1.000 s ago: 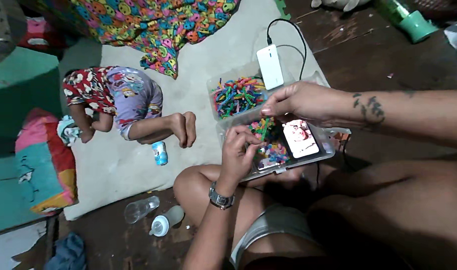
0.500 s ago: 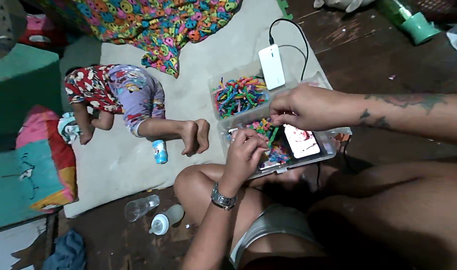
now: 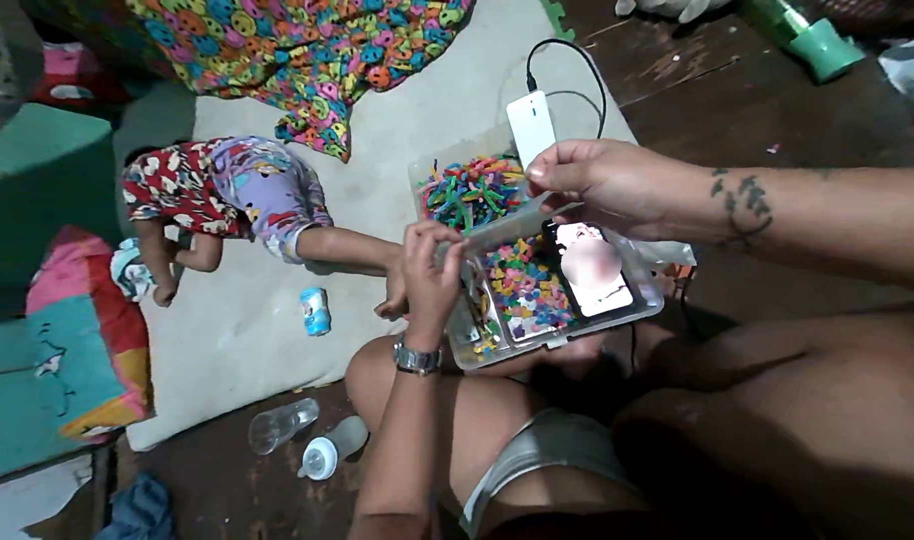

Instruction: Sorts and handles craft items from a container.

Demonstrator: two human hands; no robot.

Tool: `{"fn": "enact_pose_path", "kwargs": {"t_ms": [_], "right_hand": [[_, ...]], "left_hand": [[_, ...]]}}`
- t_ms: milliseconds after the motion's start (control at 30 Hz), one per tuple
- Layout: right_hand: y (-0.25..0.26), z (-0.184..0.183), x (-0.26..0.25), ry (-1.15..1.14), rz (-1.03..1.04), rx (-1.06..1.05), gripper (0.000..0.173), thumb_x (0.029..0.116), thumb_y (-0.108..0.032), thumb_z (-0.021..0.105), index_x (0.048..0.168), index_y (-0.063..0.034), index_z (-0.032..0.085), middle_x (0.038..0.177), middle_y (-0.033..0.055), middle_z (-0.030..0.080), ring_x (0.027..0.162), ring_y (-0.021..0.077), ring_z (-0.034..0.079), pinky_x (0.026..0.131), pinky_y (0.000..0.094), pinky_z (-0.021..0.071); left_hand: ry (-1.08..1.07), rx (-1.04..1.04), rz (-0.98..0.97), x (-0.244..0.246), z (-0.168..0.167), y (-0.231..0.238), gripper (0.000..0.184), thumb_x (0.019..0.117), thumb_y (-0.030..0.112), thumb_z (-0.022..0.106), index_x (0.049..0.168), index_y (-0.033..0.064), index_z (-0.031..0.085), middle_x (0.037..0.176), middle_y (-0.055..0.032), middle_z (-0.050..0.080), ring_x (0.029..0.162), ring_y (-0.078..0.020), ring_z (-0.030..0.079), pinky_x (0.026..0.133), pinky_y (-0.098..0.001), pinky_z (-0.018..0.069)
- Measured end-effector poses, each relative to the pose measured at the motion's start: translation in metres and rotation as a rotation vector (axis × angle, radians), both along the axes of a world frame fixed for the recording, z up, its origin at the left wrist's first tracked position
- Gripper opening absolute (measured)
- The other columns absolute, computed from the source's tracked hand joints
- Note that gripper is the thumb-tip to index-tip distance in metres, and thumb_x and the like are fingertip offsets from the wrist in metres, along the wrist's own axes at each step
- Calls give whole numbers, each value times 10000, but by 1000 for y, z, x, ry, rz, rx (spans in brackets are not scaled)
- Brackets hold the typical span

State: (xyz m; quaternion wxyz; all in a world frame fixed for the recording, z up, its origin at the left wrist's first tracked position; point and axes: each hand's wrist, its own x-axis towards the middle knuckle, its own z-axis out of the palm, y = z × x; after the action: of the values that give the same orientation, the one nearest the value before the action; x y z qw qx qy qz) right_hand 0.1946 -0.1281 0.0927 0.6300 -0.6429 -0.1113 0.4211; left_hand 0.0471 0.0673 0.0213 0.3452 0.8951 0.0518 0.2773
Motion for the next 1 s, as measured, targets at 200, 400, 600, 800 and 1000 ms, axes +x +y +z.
{"fn": "enact_pose_path", "kwargs": {"t_ms": [200, 400, 600, 800, 1000], "right_hand": [[-6, 17, 16, 84, 61, -131, 155, 1085, -214, 504, 1149, -104, 591, 914, 10, 619, 698, 70, 585, 631, 209, 498], [-6, 10, 18, 79, 89, -168, 133, 1070, -186, 527, 1128, -100, 610, 909, 10, 617, 701, 71, 591, 635, 211, 506], [-7, 24, 11, 35, 139, -251, 154, 1082, -164, 494, 1154, -78, 599, 989, 58, 612, 791, 107, 609, 707, 254, 520], [-15, 8, 12, 27, 115, -180, 158, 1061, -165, 527, 1140, -53, 607, 988, 65, 598, 750, 119, 571, 662, 265, 495], [-13, 24, 4, 59, 158, -284, 154, 1072, -154, 514, 1145, -56, 607, 1020, 70, 603, 800, 133, 582, 719, 279, 507]], "left_hand": [[460, 87, 193, 13, -6, 28, 365, 991, 250, 673, 1313, 101, 590, 1405, -197, 523, 1176, -380, 592, 934, -550, 517], [605, 186, -319, 40, -11, -28, 186, 1009, 138, 616, 1113, 8, 701, 1139, -176, 665, 1042, -309, 666, 928, -490, 554], [1266, 483, -491, 51, -69, -56, 761, 905, 320, 753, 1536, 57, 420, 1647, -233, 250, 1433, -489, 368, 1046, -649, 438], [1467, 511, -706, 21, -55, -69, 636, 973, 283, 641, 1568, 226, 423, 1673, -230, 191, 1487, -528, 245, 1100, -723, 308], [1363, 382, -839, 24, -50, -65, 322, 1016, 175, 578, 1322, 118, 660, 1415, -173, 585, 1333, -385, 533, 1065, -627, 421]]}}
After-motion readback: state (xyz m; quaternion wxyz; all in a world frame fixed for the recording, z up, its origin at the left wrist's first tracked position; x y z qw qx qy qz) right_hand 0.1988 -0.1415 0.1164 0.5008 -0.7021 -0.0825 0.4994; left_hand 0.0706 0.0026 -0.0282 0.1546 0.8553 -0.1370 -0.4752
